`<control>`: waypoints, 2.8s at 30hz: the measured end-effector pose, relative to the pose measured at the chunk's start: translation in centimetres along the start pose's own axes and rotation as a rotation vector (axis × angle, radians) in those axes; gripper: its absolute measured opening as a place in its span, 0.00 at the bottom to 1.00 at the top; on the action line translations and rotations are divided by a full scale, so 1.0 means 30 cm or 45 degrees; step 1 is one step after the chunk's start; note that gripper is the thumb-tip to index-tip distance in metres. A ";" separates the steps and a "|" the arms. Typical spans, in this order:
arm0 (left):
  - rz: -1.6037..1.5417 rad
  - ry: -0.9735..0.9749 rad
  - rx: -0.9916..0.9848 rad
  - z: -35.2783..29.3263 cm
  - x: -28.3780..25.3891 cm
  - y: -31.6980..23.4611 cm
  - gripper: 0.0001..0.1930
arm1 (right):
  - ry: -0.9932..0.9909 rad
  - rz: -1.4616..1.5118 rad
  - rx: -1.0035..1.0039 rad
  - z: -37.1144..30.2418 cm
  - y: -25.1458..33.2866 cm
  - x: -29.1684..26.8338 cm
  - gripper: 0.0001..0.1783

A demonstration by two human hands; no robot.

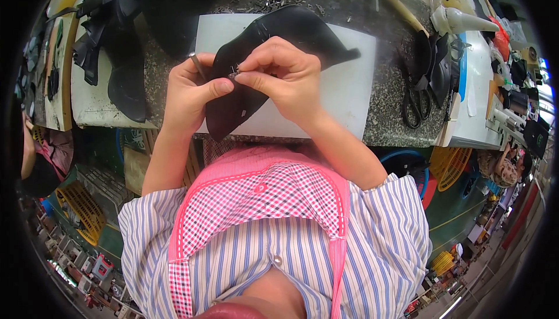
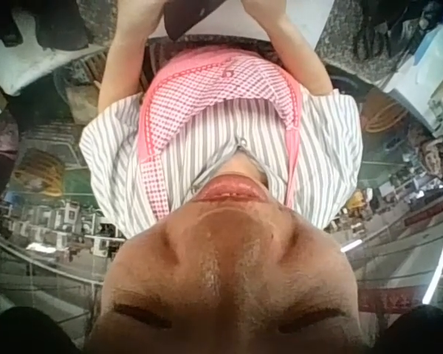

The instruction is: The worker is inserting rivets into shoe upper components at a manufacturing station.

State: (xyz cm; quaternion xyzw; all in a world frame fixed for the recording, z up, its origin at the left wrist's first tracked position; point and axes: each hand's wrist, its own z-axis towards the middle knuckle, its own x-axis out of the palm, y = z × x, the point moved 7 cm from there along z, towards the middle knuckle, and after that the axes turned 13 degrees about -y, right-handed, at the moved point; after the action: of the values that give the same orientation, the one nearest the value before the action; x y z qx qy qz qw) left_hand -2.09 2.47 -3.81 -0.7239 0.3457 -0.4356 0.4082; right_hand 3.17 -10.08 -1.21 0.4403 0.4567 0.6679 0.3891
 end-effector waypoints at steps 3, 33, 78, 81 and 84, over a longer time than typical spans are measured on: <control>0.016 0.010 0.054 -0.003 0.009 -0.010 0.14 | -0.027 -0.023 0.023 -0.002 -0.003 -0.002 0.07; 0.820 -0.142 1.947 -0.191 0.087 -0.143 0.15 | 0.167 -0.140 0.108 0.014 0.087 0.021 0.13; 2.024 -0.922 1.400 0.382 -0.191 -0.369 0.21 | 0.278 -1.169 -0.756 0.503 0.042 -0.039 0.13; 1.562 -0.925 1.491 0.317 -0.206 -0.517 0.22 | 0.432 -1.445 -0.755 0.429 -0.117 -0.002 0.12; 0.946 -0.323 1.078 0.196 -0.089 -0.580 0.22 | 0.409 -1.738 -0.823 0.441 -0.162 0.062 0.13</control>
State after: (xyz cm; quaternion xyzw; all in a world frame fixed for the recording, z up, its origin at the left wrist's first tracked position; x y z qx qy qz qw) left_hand 4.77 13.91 9.08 -0.3740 0.3207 -0.2732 0.8262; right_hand 15.65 -3.47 -2.82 -0.1771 0.4601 0.4358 0.7530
